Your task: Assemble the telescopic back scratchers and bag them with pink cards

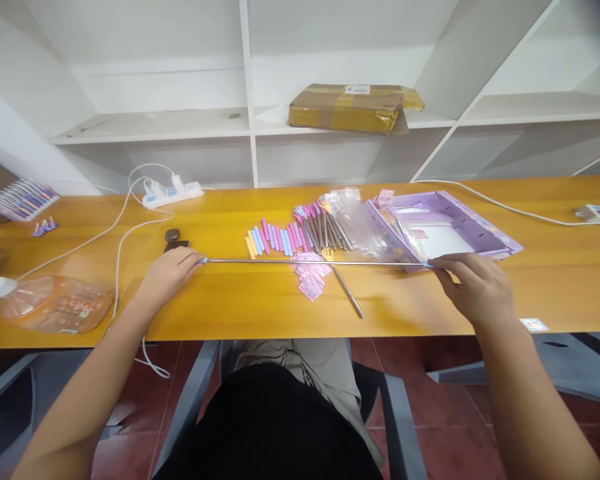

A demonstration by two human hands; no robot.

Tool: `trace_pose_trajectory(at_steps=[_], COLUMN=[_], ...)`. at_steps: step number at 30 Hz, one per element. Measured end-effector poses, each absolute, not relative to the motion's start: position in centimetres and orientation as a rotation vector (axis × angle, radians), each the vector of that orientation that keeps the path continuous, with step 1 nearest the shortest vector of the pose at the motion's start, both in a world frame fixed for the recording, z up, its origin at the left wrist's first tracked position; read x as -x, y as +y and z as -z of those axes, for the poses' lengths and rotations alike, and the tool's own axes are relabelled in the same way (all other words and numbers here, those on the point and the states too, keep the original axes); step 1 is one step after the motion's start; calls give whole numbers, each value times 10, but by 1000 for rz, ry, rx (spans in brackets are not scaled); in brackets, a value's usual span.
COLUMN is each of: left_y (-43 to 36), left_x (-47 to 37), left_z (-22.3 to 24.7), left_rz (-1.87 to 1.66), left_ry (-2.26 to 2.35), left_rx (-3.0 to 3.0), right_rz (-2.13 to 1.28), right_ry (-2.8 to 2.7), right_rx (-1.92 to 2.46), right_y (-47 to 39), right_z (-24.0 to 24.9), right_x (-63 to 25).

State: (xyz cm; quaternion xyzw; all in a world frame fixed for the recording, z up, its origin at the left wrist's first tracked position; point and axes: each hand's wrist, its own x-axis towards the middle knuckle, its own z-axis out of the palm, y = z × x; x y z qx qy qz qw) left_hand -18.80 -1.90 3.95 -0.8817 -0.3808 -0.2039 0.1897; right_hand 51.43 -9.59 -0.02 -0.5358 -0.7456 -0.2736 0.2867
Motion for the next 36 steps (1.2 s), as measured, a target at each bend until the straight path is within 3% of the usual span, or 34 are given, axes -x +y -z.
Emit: trace_pose_trajectory(at_steps=[6, 16, 25, 36], left_y=[-14, -6, -16, -21], left_x=[156, -1, 12, 0], left_z=[-44, -40, -35, -48], left_rz=[645, 585, 573, 313], left_ry=[-1103, -1088, -899, -1143], left_rx=[2558, 2799, 2746, 2684], right_rz=[747, 812, 762, 675], right_ry=[-2055, -2297, -2337, -2362], right_rx=[1472, 1121, 1115, 1219], right_y=[-75, -30, -40, -41], right_z=[-5, -31, -30, -23], right_x=[-481, -266, -264, -259])
